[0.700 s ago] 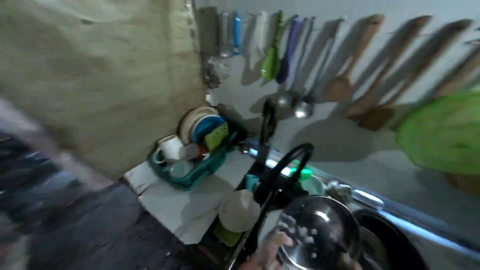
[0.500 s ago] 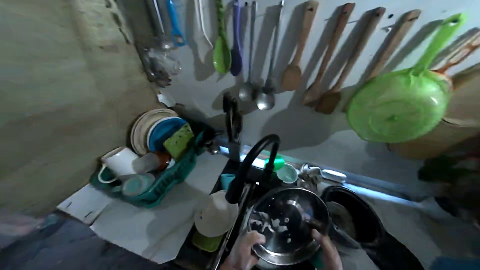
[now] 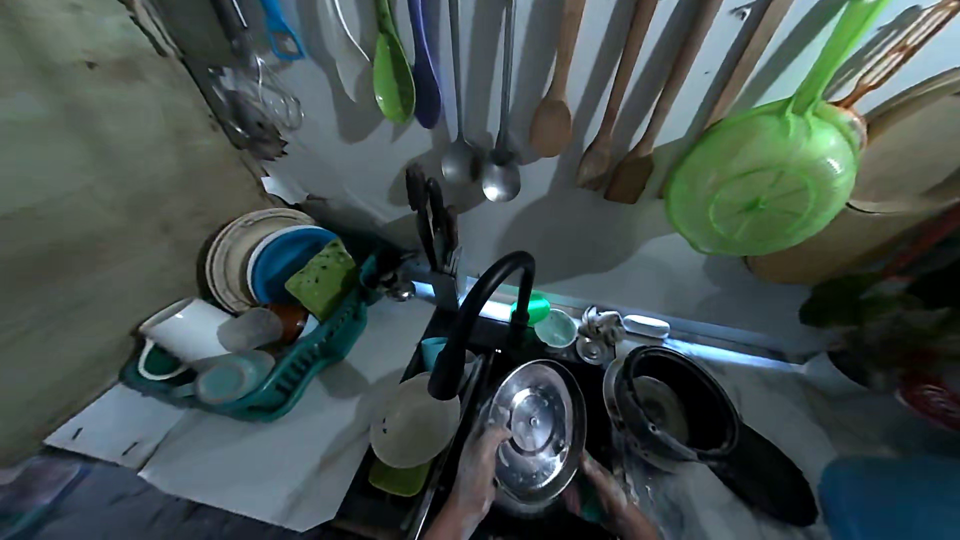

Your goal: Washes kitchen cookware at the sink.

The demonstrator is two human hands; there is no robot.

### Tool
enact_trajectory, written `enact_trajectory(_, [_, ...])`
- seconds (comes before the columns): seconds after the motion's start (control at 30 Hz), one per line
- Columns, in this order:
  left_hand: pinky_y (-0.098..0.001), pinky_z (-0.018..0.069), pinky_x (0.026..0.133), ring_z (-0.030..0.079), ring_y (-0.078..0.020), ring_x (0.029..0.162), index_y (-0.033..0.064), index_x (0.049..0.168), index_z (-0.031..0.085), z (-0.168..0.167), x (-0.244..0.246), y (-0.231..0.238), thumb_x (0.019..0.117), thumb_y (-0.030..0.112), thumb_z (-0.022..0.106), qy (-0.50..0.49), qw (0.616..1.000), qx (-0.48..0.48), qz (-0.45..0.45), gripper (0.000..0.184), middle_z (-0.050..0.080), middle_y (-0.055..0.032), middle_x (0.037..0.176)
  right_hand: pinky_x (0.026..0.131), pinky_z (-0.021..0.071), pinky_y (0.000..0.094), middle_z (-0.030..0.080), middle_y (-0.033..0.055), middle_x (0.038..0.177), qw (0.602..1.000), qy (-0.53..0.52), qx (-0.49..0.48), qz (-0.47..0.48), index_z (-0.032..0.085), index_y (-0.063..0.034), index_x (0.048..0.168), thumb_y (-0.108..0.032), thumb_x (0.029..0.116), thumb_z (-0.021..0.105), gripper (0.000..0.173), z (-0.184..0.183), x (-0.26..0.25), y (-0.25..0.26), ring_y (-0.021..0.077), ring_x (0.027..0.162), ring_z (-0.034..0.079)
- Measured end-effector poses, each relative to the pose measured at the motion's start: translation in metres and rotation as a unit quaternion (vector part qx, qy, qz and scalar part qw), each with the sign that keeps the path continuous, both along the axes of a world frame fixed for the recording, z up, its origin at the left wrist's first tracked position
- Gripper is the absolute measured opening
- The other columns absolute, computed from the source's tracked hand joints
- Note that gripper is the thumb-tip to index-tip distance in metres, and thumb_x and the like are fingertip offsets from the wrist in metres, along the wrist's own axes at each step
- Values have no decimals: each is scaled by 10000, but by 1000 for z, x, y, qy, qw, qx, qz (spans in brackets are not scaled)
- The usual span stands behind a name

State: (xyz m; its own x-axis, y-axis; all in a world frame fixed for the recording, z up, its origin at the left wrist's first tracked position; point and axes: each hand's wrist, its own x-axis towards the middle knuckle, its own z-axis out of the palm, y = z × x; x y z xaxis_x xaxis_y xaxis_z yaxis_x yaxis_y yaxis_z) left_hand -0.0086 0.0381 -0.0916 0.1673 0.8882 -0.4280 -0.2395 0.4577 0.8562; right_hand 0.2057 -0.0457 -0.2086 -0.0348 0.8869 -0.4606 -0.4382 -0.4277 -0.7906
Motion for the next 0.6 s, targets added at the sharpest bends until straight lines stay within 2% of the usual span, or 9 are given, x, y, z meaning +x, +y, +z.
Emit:
enact_trajectory(0.07, [-359, 573, 841, 664, -184, 973, -24, 1288, 556, 0, 0, 2, 966, 44, 501, -9, 998, -29, 46, 334, 657, -143, 1103, 672, 599, 337, 712, 15, 817, 999, 20, -19, -35, 579, -83, 1189, -727, 961, 390, 709, -17, 0, 1, 132, 712, 686])
enact_trajectory(0.13, [-363, 560, 845, 647, -184, 965, -40, 1268, 562, 2, -2, 2, 978, 42, 491, -2, 997, -33, 64, 309, 643, -148, 1089, 648, 599, 330, 730, 15, 855, 997, 41, -15, -66, 560, -122, 1257, -709, 999, 263, 707, -25, 1, 3, 138, 733, 702])
enact_trajectory(0.23, [-350, 556, 852, 646, -170, 970, -37, 1247, 578, 2, -3, 3, 965, 55, 503, 17, 997, -21, 68, 307, 647, -137, 1087, 651, 601, 346, 712, 29, 873, 994, 0, -7, -110, 482, -97, 1390, -580, 1049, 282, 624, -20, -2, 8, 157, 746, 700])
enact_trajectory(0.3, [-354, 542, 873, 632, -178, 1002, -40, 1270, 573, 0, -2, 3, 951, 53, 517, 30, 997, -15, 66, 337, 639, -146, 1121, 610, 585, 343, 699, 75, 884, 975, -92, -9, -201, 504, -17, 1378, -403, 1087, 397, 495, 0, -10, 14, 159, 689, 672])
enact_trajectory(0.33, [-349, 538, 887, 629, -176, 1021, -38, 1287, 568, -2, -1, 3, 942, 59, 519, 38, 997, -10, 62, 362, 636, -147, 1140, 586, 575, 326, 692, 85, 879, 957, -152, 13, -248, 514, 20, 1362, -319, 1069, 472, 449, 11, -13, 17, 144, 659, 654])
enact_trajectory(0.37, [-348, 538, 901, 629, -176, 1039, -38, 1303, 565, -4, 0, 2, 937, 64, 523, 44, 997, -7, 57, 382, 636, -149, 1158, 621, 578, 328, 694, 104, 936, 938, -207, 39, -276, 511, 37, 1373, -281, 1032, 536, 467, 22, -15, 19, 141, 695, 655])
enact_trajectory(0.47, [-368, 529, 920, 620, -192, 1073, -22, 1341, 548, -10, 5, 0, 927, 71, 530, 46, 998, -12, 45, 424, 625, -161, 1210, 668, 581, 309, 695, 95, 1009, 900, -301, 125, -288, 524, 17, 1377, -379, 938, 610, 598, 59, -21, 28, 122, 778, 669])
enact_trajectory(0.53, [-360, 540, 906, 625, -187, 1068, -10, 1382, 523, -8, 10, -4, 914, 43, 539, 40, 999, -16, 27, 471, 621, -157, 1228, 805, 583, 295, 679, 120, 1181, 879, -331, 231, -253, 554, 40, 1353, -344, 971, 591, 542, 73, -32, 35, 116, 970, 672])
enact_trajectory(0.6, [-373, 546, 906, 627, -193, 1074, -22, 1389, 505, -4, 17, -9, 895, -13, 555, 40, 999, -13, -20, 496, 620, -166, 1237, 1094, 483, 344, 561, 151, 1451, 817, -404, 372, -175, 610, -40, 1347, -393, 1042, 534, 473, 76, -40, 50, 163, 1341, 538])
